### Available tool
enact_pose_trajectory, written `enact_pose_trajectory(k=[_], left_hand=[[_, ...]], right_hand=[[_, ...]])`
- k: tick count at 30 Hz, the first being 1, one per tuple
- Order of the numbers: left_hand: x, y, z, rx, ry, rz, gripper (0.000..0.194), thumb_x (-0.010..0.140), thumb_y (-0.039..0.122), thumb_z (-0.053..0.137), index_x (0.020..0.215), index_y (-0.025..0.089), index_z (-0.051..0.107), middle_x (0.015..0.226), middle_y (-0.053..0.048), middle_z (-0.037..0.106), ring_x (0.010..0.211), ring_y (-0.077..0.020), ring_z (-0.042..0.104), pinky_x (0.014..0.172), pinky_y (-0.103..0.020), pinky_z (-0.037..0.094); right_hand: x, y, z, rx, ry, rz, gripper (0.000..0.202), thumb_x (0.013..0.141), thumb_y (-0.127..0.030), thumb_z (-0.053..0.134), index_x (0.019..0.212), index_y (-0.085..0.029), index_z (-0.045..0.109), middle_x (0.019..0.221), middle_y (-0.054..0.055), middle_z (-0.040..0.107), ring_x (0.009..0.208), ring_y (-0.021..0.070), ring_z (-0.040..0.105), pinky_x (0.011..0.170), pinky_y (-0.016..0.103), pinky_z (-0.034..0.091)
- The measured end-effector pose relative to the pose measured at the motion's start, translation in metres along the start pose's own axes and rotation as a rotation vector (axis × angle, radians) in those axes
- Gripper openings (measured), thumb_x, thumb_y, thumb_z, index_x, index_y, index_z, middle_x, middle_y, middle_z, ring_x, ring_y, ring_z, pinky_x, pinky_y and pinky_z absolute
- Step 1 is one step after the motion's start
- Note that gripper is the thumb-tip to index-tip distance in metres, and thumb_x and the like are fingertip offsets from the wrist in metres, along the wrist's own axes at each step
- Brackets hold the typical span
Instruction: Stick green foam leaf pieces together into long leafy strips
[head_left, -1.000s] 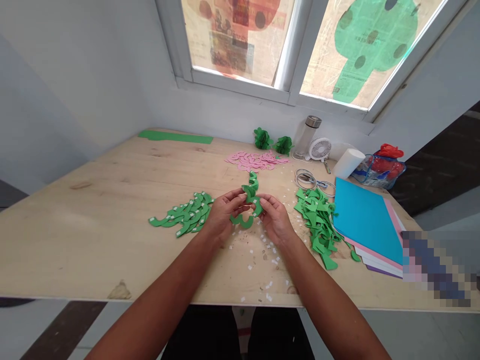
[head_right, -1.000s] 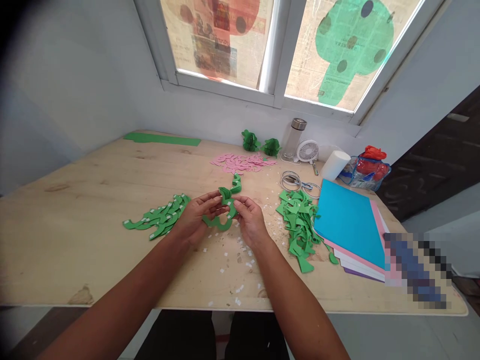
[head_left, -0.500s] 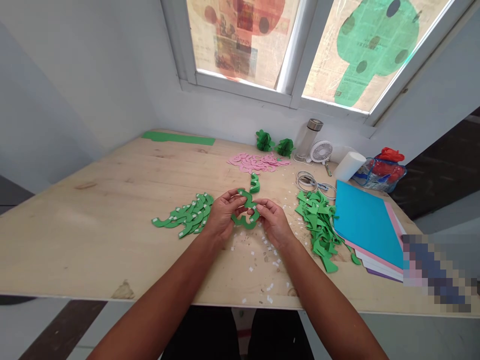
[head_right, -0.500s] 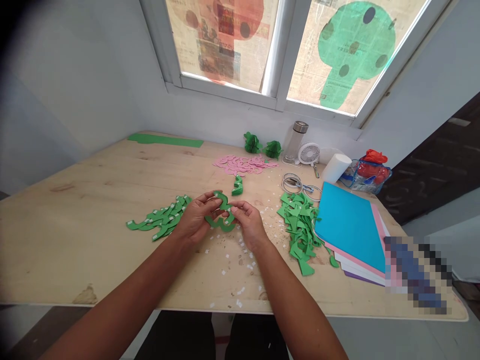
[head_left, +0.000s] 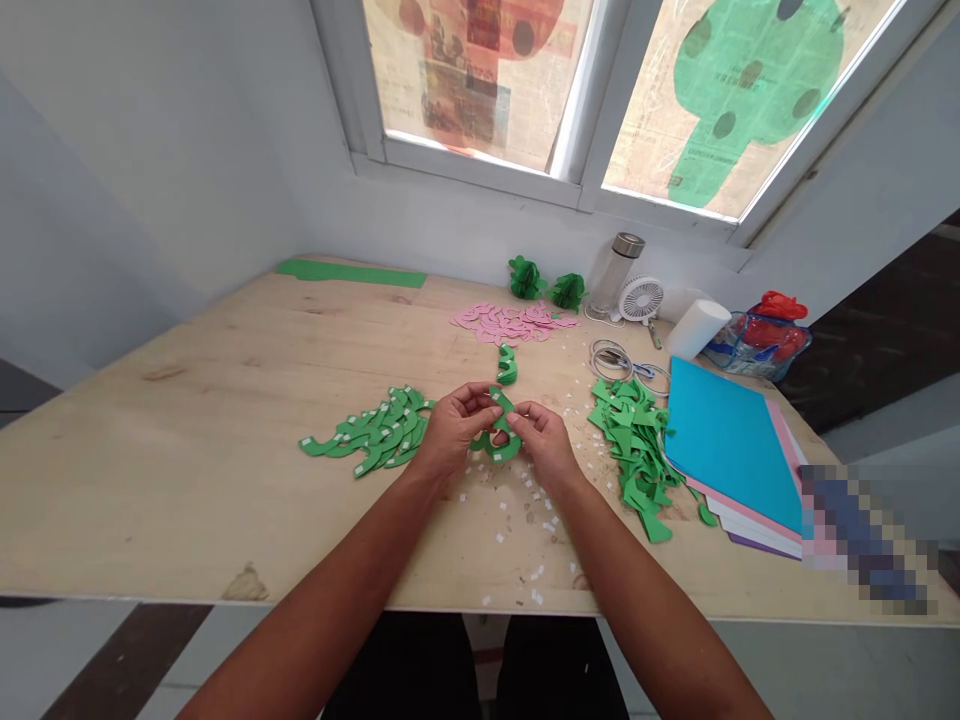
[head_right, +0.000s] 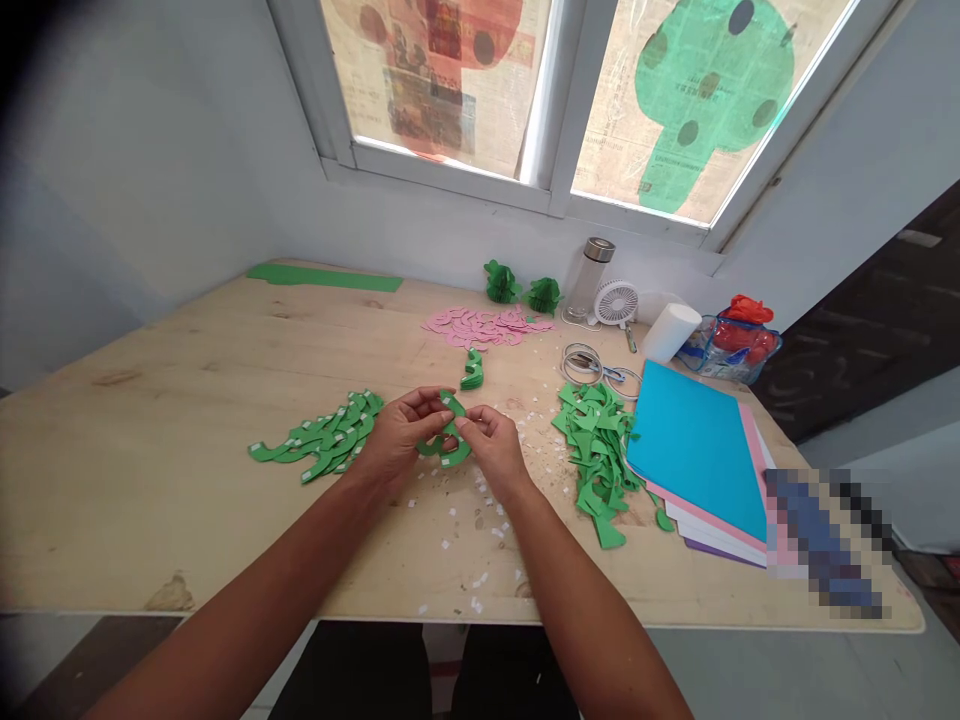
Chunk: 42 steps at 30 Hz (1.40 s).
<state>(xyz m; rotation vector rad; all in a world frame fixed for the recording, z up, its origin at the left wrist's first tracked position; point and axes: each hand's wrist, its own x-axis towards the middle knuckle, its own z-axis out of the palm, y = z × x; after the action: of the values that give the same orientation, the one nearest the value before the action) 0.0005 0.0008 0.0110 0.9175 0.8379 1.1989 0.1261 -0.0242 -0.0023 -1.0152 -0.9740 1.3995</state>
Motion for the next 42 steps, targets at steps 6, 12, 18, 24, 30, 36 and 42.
enact_pose_trajectory(k=[6,12,18,24,30,36,42], left_hand=[[0.0005,-0.0031,-0.0001,0.06,-0.057,0.013,0.037,0.054,0.02,0.077,0.089,0.016,0.066,0.066,0.0,0.063,0.055,-0.0103,0.054,0.052,-0.021,0.041],[0.0004,-0.0024,0.0007,0.081,-0.011,0.051,0.046,0.06,0.024,0.073,0.103,0.016,0.059,0.069,0.001,0.062,0.058,-0.0111,0.056,0.057,-0.023,0.046],[-0.0033,-0.006,0.0017,0.319,0.077,0.289,0.031,0.07,0.026,0.066,0.098,0.019,0.055,0.08,-0.001,0.063,0.071,-0.0143,0.062,0.065,-0.026,0.05],[-0.0069,-0.0083,0.0015,0.684,0.084,0.5,0.016,0.078,0.026,0.058,0.092,0.018,0.061,0.082,-0.002,0.066,0.073,-0.0143,0.063,0.07,-0.027,0.052],[-0.0072,-0.0085,0.0005,0.804,0.109,0.578,0.014,0.079,0.024,0.058,0.09,0.017,0.063,0.083,-0.003,0.069,0.07,-0.014,0.065,0.07,-0.027,0.052],[-0.0074,-0.0053,0.001,0.841,0.134,0.582,0.013,0.079,0.025,0.057,0.084,0.017,0.066,0.08,-0.002,0.071,0.068,-0.0142,0.065,0.069,-0.026,0.051],[-0.0075,-0.0027,0.0007,0.844,0.137,0.569,0.012,0.079,0.025,0.057,0.081,0.018,0.067,0.078,-0.002,0.072,0.068,-0.0142,0.066,0.068,-0.025,0.051]], right_hand=[[0.0006,-0.0015,-0.0003,-0.031,0.067,0.038,0.029,0.063,-0.044,0.07,0.072,-0.018,0.058,0.044,-0.005,0.059,0.037,0.0103,0.052,0.04,0.02,0.041],[-0.0011,-0.0057,0.0009,-0.054,0.119,0.04,0.028,0.064,-0.042,0.067,0.076,-0.018,0.059,0.043,-0.005,0.058,0.036,0.0102,0.05,0.039,0.02,0.038],[-0.002,-0.0059,0.0003,-0.108,0.158,-0.009,0.028,0.069,-0.042,0.063,0.082,-0.017,0.059,0.044,-0.005,0.058,0.037,0.0099,0.05,0.04,0.019,0.038],[-0.0017,-0.0026,0.0005,-0.234,0.164,-0.074,0.029,0.072,-0.041,0.06,0.089,-0.016,0.06,0.043,-0.005,0.057,0.039,0.0115,0.054,0.041,0.019,0.041],[-0.0013,-0.0001,-0.0011,-0.356,0.146,-0.123,0.031,0.076,-0.041,0.056,0.094,-0.016,0.061,0.046,-0.003,0.06,0.041,0.0127,0.056,0.041,0.02,0.043],[-0.0048,-0.0034,-0.0007,-0.502,0.152,-0.188,0.029,0.078,-0.035,0.053,0.098,-0.015,0.062,0.05,-0.002,0.062,0.045,0.0138,0.059,0.044,0.021,0.045],[-0.0057,-0.0033,-0.0004,-0.526,0.146,-0.199,0.03,0.078,-0.033,0.052,0.099,-0.015,0.063,0.051,-0.001,0.062,0.046,0.0143,0.06,0.044,0.021,0.044]])
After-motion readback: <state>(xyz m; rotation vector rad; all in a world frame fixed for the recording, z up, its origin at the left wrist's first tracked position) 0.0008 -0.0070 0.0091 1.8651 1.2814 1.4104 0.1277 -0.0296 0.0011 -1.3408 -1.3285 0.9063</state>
